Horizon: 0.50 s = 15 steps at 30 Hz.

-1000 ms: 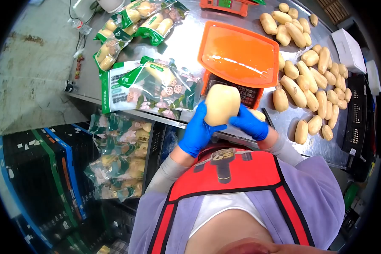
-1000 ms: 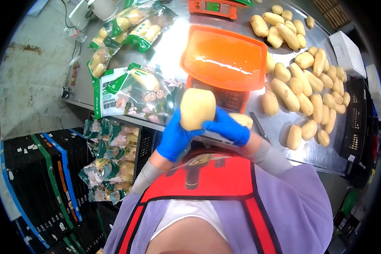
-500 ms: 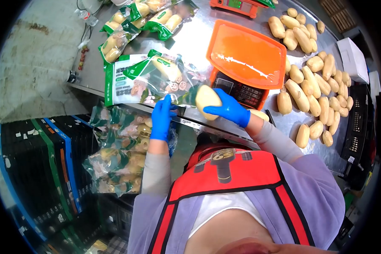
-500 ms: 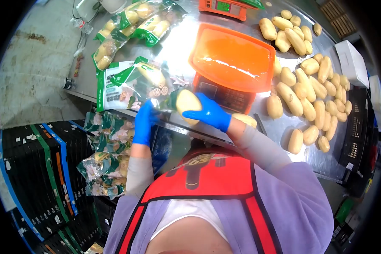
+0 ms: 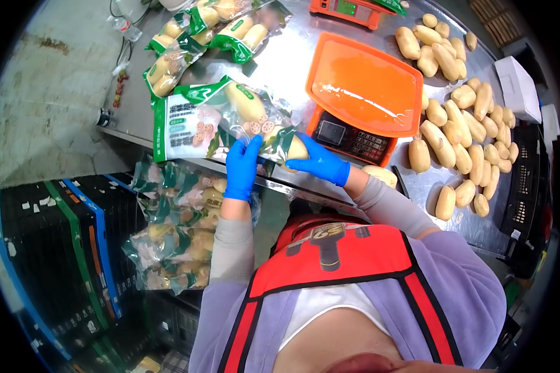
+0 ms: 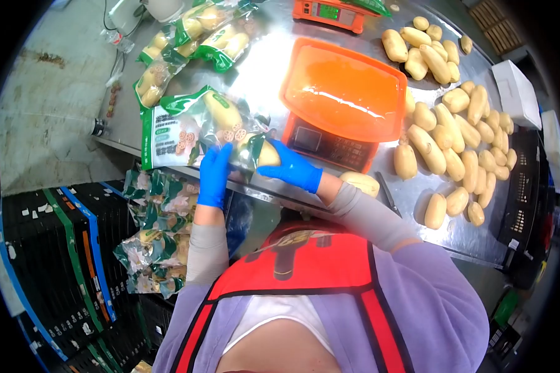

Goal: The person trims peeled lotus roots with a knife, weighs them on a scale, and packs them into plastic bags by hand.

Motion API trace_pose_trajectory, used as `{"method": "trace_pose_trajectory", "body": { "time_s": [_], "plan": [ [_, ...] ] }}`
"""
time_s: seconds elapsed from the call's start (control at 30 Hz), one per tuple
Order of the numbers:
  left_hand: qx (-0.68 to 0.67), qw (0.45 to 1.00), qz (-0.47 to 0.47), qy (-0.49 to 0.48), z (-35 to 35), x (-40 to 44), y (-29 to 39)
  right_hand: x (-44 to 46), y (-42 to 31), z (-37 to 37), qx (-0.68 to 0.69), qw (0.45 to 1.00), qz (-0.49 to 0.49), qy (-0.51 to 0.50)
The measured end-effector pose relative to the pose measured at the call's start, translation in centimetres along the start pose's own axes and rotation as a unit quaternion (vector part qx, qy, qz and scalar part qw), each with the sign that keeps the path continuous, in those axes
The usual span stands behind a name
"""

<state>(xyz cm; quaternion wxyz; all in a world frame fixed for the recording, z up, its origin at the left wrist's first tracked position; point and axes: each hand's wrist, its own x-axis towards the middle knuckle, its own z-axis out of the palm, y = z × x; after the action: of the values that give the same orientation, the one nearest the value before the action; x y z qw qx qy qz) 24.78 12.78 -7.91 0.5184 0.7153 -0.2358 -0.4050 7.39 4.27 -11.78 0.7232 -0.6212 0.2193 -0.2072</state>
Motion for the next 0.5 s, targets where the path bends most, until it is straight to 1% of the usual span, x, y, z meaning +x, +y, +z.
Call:
{"method": "trace_pose_trajectory", "body": {
  "time_s": [0.03, 0.07, 0.1, 0.13, 0.17, 0.23, 0.27, 0.3, 0.33, 0.37, 0.43, 0.47, 0.5],
  "plan": [
    [0.001, 1.000, 0.000, -0.003, -0.2, 0.0, -0.8, -0.1, 0.2, -0.3, 0.001, 1.000, 0.000, 0.003],
    [-0.003, 1.000, 0.009, -0.003, -0.3, -0.1, -1.4, -0.1, -0.7, -0.4, -0.166, 0.985, 0.056, -0.007],
    [-0.008, 1.000, 0.019, -0.002, -0.5, -0.2, -1.9, -0.1, -1.5, -0.4, -0.328, 0.938, 0.111, -0.018],
    [-0.029, 0.999, 0.032, 0.001, -0.5, -0.3, -2.3, 0.1, -2.0, -0.3, -0.357, 0.928, 0.105, -0.017],
    [-0.029, 0.999, 0.032, 0.000, -0.6, -0.2, -2.5, 0.2, -1.7, -0.3, -0.357, 0.928, 0.106, -0.017],
    [-0.056, 0.998, 0.019, 0.020, -0.8, 0.1, -3.1, 0.5, -1.1, -0.3, -0.174, 0.979, 0.102, -0.019],
    [-0.057, 0.998, 0.018, 0.021, -0.8, -0.1, -2.3, 0.5, -1.1, 0.1, -0.175, 0.979, 0.103, -0.020],
    [-0.057, 0.998, -0.008, -0.001, -0.7, -0.5, -0.9, 0.5, -1.2, 0.7, -0.023, 0.996, 0.082, -0.009],
    [-0.057, 0.998, -0.035, -0.022, -0.8, -0.7, -0.1, 0.6, -1.2, 1.3, 0.129, 0.990, 0.060, 0.002],
    [-0.057, 0.998, -0.036, -0.020, -1.0, -0.5, -0.3, 0.7, -0.5, 1.6, 0.130, 0.990, 0.061, 0.001],
    [-0.021, 1.000, -0.017, 0.002, -1.4, -0.1, -0.8, 1.0, 2.1, 2.1, 0.069, 0.998, -0.001, 0.008],
    [-0.021, 1.000, -0.018, 0.004, -1.6, -0.1, -0.4, 1.0, 1.9, 1.9, -0.018, 0.999, 0.042, -0.006],
    [0.026, 0.999, 0.020, -0.011, -1.8, -0.2, 0.4, 1.0, 1.6, 1.6, -0.017, 0.999, 0.045, -0.008]
  ]
}}
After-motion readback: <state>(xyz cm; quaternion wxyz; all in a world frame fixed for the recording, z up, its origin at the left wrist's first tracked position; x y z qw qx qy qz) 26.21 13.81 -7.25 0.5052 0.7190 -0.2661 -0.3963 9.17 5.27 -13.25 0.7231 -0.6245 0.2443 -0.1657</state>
